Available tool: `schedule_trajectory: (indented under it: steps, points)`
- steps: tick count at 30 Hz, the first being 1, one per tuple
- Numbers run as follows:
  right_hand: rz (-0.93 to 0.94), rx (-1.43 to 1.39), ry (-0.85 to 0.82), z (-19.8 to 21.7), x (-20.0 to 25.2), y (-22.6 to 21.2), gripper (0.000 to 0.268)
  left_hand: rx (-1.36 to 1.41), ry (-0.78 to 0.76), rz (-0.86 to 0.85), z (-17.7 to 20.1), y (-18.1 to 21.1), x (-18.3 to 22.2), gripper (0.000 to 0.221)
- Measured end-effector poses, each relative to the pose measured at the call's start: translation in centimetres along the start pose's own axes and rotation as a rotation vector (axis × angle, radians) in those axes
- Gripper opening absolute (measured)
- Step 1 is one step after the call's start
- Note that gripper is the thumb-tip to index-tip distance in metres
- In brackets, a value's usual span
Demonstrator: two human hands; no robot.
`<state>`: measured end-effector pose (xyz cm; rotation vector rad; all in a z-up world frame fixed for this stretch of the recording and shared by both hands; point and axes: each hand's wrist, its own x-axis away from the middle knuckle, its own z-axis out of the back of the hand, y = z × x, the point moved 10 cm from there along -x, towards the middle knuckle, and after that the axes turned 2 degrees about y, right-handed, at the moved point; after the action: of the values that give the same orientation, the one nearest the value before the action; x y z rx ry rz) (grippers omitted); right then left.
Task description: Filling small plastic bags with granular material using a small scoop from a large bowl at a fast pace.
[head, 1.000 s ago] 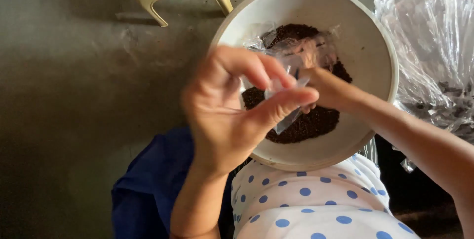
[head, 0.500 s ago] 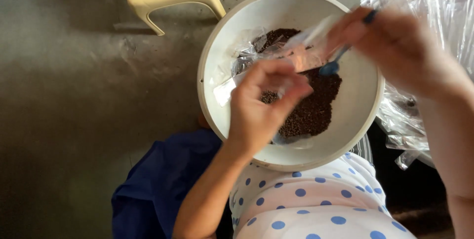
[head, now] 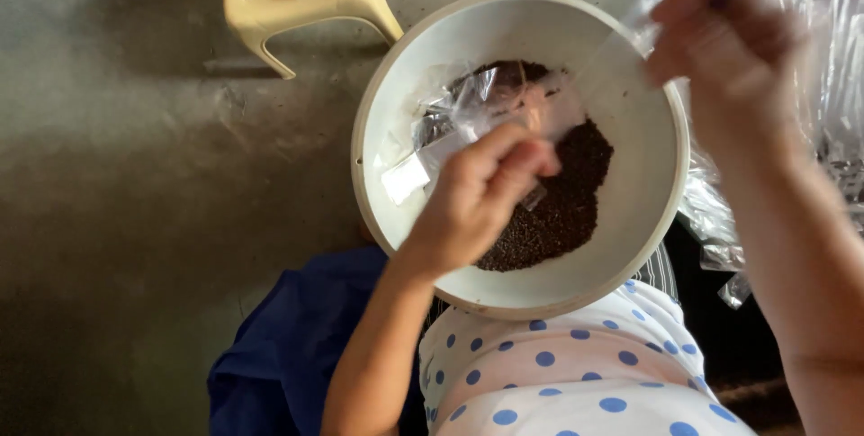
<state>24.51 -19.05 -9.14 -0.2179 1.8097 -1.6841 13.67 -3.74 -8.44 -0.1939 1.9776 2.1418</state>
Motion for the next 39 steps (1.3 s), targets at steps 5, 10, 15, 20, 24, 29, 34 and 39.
schedule_trajectory:
  steps: [5, 10, 15, 20, 24, 29, 34, 39]
  points:
    - [0.059, 0.018, -0.004, -0.8, 3.0, 0.3, 0.011, -0.699, 0.313, -0.185, 4.4, -0.2, -0.4, 0.037]
    - [0.119, 0.389, -0.504, -11.2, 5.8, -1.4, 0.031, -0.587, 0.429, -0.170, 4.1, -0.1, -0.1, 0.021]
    - [-0.053, 0.146, 0.013, -6.3, 3.2, 3.1, 0.013, -0.623, 0.298, -0.198, -0.4, -1.8, 1.1, 0.044]
    - [-0.308, -0.114, 0.254, -4.4, 4.1, 7.1, 0.025, -0.778, 0.450, -0.404, 0.5, 1.1, 1.6, 0.020]
    - [-0.188, 0.109, -0.015, -5.2, 3.6, 5.4, 0.014, -0.528, 0.376, -0.261, 1.9, 1.7, 0.5, 0.015]
    - [-0.217, -0.055, 0.059, -3.6, 3.6, 3.8, 0.015, -0.151, 0.237, -0.112, 1.3, -0.7, 0.5, 0.012]
    - [-0.177, 0.171, -0.045, -4.2, 2.5, 2.5, 0.010, -0.281, 0.114, -0.147, 0.8, -0.4, -0.6, 0.019]
    - [-0.070, 0.327, -0.008, -5.9, 4.6, 2.6, 0.008, -0.062, 0.341, -0.012, 3.7, -2.2, -1.1, 0.011]
